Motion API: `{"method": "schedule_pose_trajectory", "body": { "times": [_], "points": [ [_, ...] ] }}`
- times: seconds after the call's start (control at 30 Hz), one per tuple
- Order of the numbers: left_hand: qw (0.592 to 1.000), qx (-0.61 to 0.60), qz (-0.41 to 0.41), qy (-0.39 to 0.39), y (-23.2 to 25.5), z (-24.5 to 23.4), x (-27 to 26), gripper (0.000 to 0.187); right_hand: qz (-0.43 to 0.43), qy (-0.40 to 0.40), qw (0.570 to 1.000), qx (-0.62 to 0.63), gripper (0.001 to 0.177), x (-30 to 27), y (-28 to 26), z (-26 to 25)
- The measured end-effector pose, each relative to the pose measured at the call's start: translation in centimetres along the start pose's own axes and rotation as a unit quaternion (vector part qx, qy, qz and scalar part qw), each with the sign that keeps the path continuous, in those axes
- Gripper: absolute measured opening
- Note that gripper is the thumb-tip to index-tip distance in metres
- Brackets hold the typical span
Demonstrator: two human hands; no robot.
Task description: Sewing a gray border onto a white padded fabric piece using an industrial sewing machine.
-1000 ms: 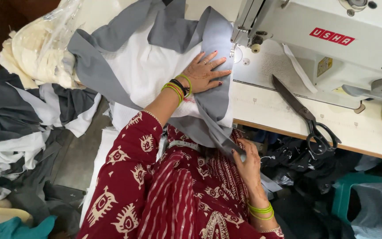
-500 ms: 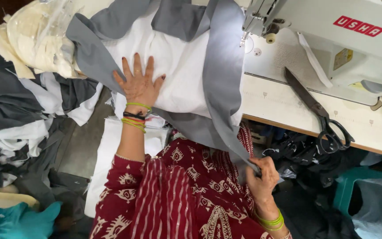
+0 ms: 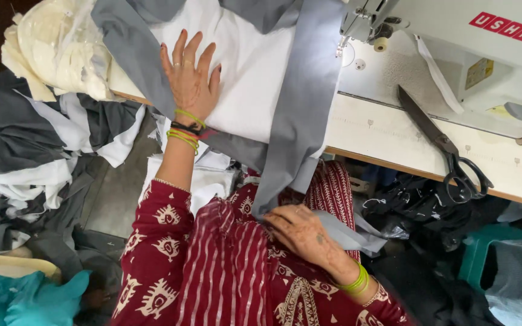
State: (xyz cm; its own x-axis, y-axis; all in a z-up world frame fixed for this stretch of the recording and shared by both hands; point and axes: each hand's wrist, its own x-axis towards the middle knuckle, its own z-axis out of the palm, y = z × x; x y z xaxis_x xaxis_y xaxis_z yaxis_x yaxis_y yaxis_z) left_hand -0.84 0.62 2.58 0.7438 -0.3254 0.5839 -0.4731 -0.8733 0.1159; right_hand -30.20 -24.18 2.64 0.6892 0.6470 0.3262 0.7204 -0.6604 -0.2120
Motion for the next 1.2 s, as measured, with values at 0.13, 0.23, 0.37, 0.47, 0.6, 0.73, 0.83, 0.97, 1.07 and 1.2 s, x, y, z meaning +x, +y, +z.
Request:
{"method": "schedule_pose_trajectory", "body": {
  "times": [0.13,0.23,0.37,0.47,0.6,0.73,0.83,0.97,1.07,1.2],
  "points": [
    [0.975,-0.186,0.006,0.125,5.2,-3.0,-4.6,0.034,0.173,0.088,0.964,0.184,0.037,-3.0,3.3,2.4],
    [0.930,-0.357,-0.062,0.068,10.1,-2.5,-8.7,0.033,0.341,0.153,0.862,0.342,0.032,-3.3,6.1,2.9],
    [0.896,-0.422,-0.136,-0.021,13.7,-0.8,-12.4,0.037,0.383,0.256,0.711,0.531,0.033,-2.6,8.9,4.5],
    [0.767,-0.591,-0.232,-0.093,13.2,1.6,-13.6,0.046,0.396,0.263,0.661,0.581,0.036,-3.0,10.3,7.2],
    [0.679,-0.662,-0.260,-0.181,11.5,4.2,-14.9,0.034,0.416,0.230,0.663,0.579,0.025,-2.3,10.1,7.8],
    [0.659,-0.667,-0.273,-0.216,11.1,2.3,-14.2,0.017,0.414,0.264,0.631,0.601,0.009,-3.0,9.6,8.2],
    [0.682,-0.648,-0.264,-0.212,11.3,1.2,-13.9,0.019,0.407,0.278,0.651,0.578,0.003,-2.7,8.5,6.2],
    [0.748,-0.591,-0.228,-0.197,11.6,0.7,-13.8,0.018,0.399,0.294,0.647,0.579,0.005,-2.7,7.7,4.7],
    [0.801,-0.530,-0.237,-0.147,13.2,-3.7,-10.7,0.018,0.385,0.294,0.685,0.544,0.005,-3.3,7.6,4.8],
    [0.926,-0.358,-0.096,0.071,14.5,-4.9,-8.4,0.038,0.411,0.285,0.694,0.517,0.006,-3.1,7.5,5.2]
  ]
}}
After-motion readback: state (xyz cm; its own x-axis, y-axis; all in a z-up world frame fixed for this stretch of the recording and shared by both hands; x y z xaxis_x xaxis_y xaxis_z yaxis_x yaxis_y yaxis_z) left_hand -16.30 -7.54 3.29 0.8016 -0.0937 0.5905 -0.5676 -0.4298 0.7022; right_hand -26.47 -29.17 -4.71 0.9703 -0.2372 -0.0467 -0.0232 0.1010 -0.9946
